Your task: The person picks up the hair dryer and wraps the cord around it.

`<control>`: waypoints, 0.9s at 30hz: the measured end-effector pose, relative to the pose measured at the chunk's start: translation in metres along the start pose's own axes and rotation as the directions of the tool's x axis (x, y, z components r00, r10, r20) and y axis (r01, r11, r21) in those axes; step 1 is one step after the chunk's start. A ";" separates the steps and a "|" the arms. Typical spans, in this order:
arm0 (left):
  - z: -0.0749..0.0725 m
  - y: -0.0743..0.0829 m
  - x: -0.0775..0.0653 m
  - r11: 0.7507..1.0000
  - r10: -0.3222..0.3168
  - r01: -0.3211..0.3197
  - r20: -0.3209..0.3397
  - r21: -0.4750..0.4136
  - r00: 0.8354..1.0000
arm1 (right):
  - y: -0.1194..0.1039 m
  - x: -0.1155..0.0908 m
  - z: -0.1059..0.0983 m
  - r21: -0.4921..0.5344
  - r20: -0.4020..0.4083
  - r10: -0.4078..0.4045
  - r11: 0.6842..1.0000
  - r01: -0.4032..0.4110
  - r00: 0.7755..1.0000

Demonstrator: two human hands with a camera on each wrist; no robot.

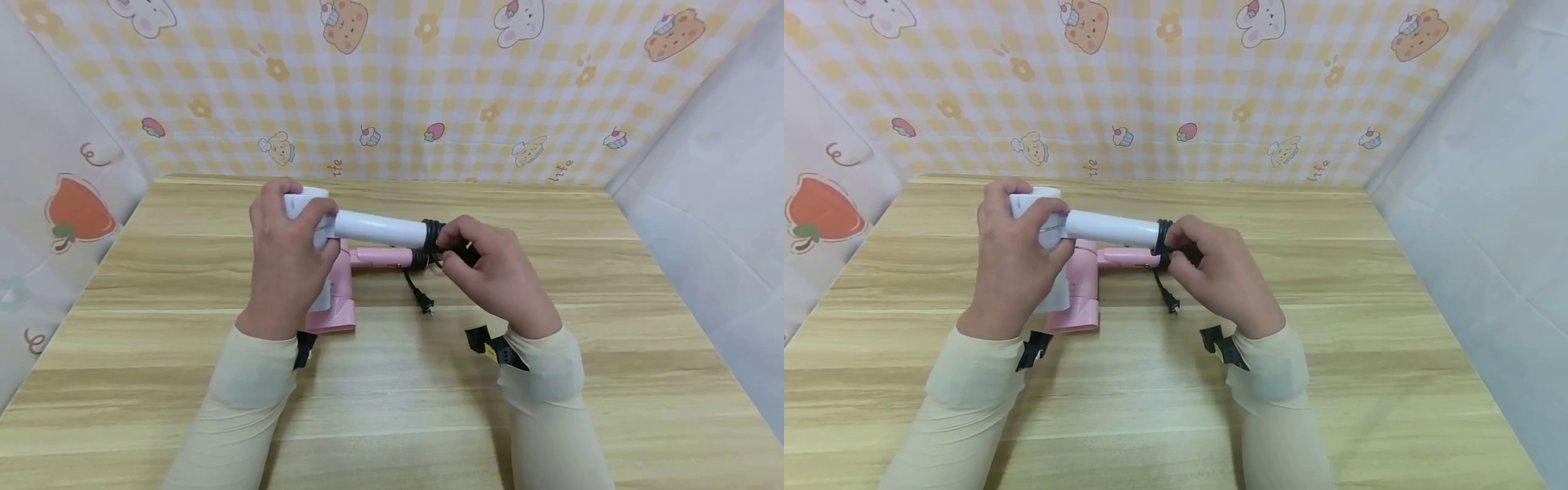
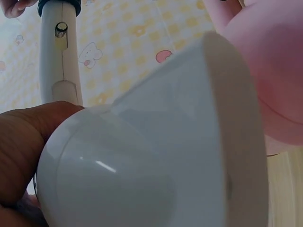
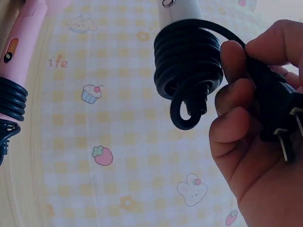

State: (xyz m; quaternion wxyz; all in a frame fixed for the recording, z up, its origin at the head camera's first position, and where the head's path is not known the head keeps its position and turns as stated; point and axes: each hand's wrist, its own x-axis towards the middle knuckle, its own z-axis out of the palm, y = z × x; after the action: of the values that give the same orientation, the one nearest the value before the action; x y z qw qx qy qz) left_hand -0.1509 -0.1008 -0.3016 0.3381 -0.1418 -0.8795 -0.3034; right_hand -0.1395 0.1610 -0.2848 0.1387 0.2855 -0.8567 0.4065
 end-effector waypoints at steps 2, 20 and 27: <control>-0.001 0.000 0.001 1.000 0.028 -0.028 0.010 0.006 1.000 | 0.000 0.000 -0.001 -0.007 -0.019 -0.001 1.000 0.001 1.000; -0.011 -0.005 0.006 0.988 0.155 -0.155 0.052 -0.011 0.987 | 0.007 0.002 -0.002 -0.069 -0.102 -0.097 0.994 0.090 0.990; -0.015 -0.008 0.006 0.969 0.246 -0.243 0.062 -0.054 0.967 | 0.014 0.003 -0.003 -0.060 -0.102 -0.085 0.995 0.080 0.991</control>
State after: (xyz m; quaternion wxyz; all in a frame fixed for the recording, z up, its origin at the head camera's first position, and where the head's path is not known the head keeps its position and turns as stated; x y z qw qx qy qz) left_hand -0.1510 -0.1157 -0.2923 0.3394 -0.2672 -0.8591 -0.2745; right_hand -0.1498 0.1693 -0.2898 0.2079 0.2950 -0.8468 0.3907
